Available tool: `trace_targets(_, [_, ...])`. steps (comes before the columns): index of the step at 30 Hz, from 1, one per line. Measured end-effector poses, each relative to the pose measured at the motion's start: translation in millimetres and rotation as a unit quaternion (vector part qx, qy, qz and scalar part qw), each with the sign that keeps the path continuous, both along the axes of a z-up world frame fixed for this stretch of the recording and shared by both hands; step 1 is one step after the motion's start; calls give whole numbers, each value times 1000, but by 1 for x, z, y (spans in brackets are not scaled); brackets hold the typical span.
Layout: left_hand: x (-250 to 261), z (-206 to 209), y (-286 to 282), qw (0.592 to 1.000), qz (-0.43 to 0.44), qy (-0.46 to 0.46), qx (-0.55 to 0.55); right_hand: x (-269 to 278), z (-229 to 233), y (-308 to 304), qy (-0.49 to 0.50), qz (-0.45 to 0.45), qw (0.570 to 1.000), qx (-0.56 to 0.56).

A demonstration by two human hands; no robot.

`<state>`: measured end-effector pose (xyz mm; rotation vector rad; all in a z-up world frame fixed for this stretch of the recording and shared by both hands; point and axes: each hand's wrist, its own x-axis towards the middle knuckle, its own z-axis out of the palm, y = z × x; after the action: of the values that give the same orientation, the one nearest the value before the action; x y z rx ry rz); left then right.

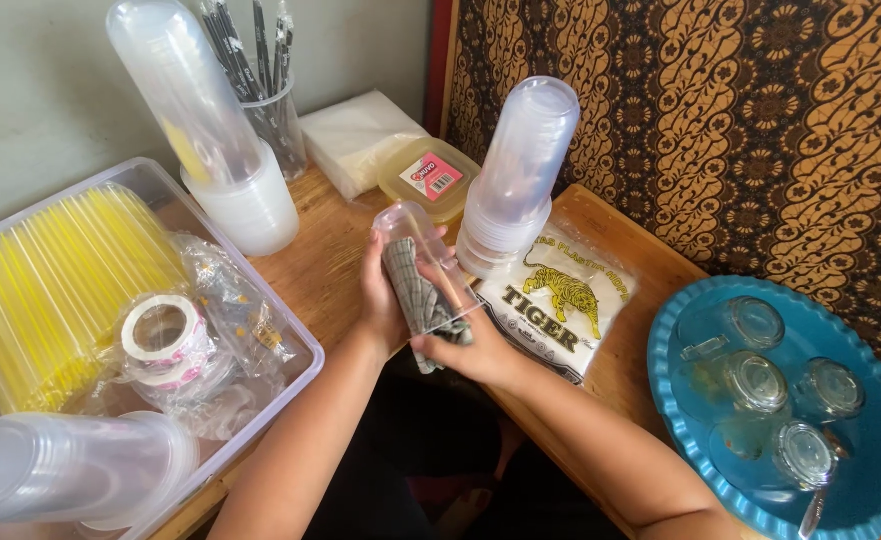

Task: Cleaning plastic cups with a cloth and stacking them on a table

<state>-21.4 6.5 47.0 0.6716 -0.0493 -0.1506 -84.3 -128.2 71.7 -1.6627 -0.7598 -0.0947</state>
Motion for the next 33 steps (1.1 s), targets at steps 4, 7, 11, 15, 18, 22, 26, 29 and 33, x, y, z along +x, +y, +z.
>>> trace_targets(4, [-26,34,-6,999,-25,39,-25,-12,24,7,179,25,977,110])
trace_targets(7, [-32,47,-5,998,-40,44,-3,-9,29,9,184,47,971,148])
trace_targets(11, [-18,13,-5,999,-31,41,10,-10,31,1,47,22,998,-24])
trace_targets(15, [5,-6,1,998,22,-23,58,-12,31,0,-120,-27,971,-207])
trace_targets(18, [13,-17,0,995,41,-27,86,-11,28,2,-191,-72,933,-297])
trace_targets(22, [14,-15,-5,989,71,-32,124,-13,29,2,-238,-113,894,-362])
trace_targets(26, [24,-23,-4,973,119,-45,193,-8,23,1,-220,-112,908,-337])
trace_targets(29, [30,-34,-2,981,109,-32,160,-4,22,-3,-191,-91,937,-280])
trace_targets(33, [16,-37,-11,996,70,33,53,-4,29,-6,-158,-59,960,-224])
